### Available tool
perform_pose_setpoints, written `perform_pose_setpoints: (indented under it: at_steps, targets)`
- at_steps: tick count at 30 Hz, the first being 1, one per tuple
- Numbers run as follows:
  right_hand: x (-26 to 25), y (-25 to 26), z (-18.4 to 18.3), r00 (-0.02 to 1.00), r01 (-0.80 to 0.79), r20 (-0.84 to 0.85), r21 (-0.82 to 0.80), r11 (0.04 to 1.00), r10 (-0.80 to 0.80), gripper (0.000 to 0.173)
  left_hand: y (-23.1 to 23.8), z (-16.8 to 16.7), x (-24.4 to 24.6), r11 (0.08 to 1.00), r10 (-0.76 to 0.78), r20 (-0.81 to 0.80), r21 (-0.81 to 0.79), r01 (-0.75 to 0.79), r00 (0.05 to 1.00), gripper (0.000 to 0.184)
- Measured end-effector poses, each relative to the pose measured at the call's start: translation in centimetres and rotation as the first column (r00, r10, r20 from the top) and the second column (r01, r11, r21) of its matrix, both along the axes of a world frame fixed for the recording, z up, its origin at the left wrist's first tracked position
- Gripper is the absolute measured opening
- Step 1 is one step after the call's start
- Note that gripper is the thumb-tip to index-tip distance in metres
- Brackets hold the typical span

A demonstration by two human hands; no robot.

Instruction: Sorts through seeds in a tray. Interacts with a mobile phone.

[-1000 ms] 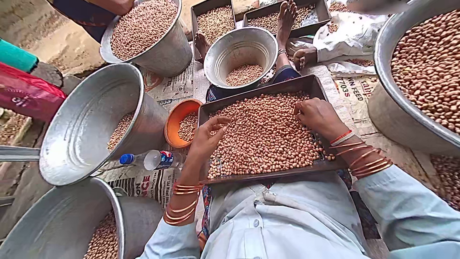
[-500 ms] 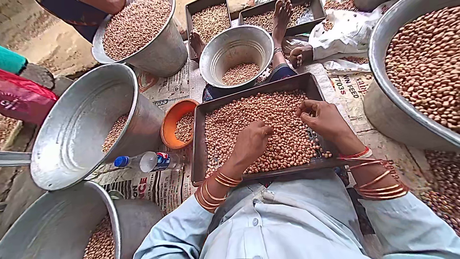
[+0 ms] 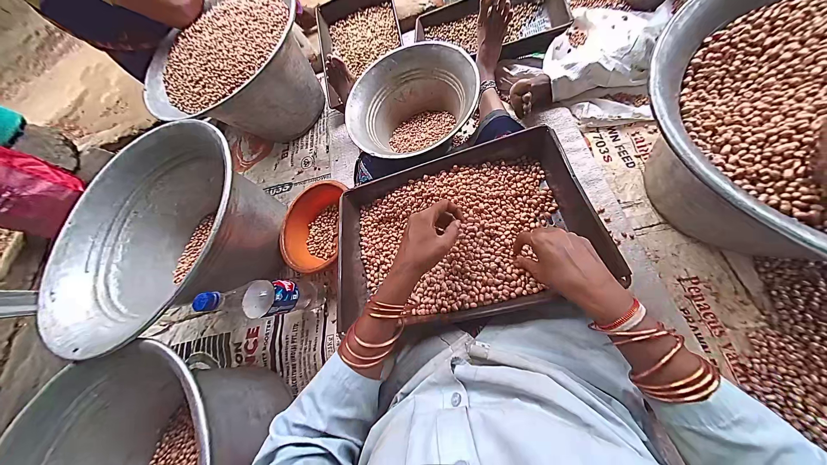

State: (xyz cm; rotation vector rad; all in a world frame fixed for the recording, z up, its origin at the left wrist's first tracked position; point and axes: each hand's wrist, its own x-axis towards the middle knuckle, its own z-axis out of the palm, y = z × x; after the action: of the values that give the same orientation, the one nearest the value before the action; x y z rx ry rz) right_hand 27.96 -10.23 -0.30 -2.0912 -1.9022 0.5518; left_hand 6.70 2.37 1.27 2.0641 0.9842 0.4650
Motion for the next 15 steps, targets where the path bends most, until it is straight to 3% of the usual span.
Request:
perform_pose_setpoints:
  at_steps: [2, 4, 8, 15]
  targets:
    - [-0.1, 0.1, -0.3, 1.0, 0.006, -0.009, -0.029, 1.0, -0.006, 0.012, 0.0, 0.0, -1.5, 0.998, 0.028, 0.004, -0.05, -0.027, 1.0, 0.023]
    - [0.0, 0.4, -0.4, 0.999, 0.009, -0.039, -0.055, 0.998, -0.011, 0.012, -1.0, -0.4, -2.0, 0.999, -0.021, -0.056, -0.036, 0.019, 0.998, 0.018]
    - [0.7, 0.6, -0.5, 0.996, 0.029, -0.076, -0.103, 0.994, -0.037, 0.011, -3.0, -1.0, -1.9, 0.991, -0.093, -0.169, 0.084, 0.108, 0.981, 0.015]
    - [0.4, -0.2, 1.0, 1.0, 0.017, -0.027, -0.002, 1.0, -0.017, 0.004, -3.4, -0.7, -2.2, 0.973, -0.038, -0.242, 0.211, 0.091, 0.97, 0.011]
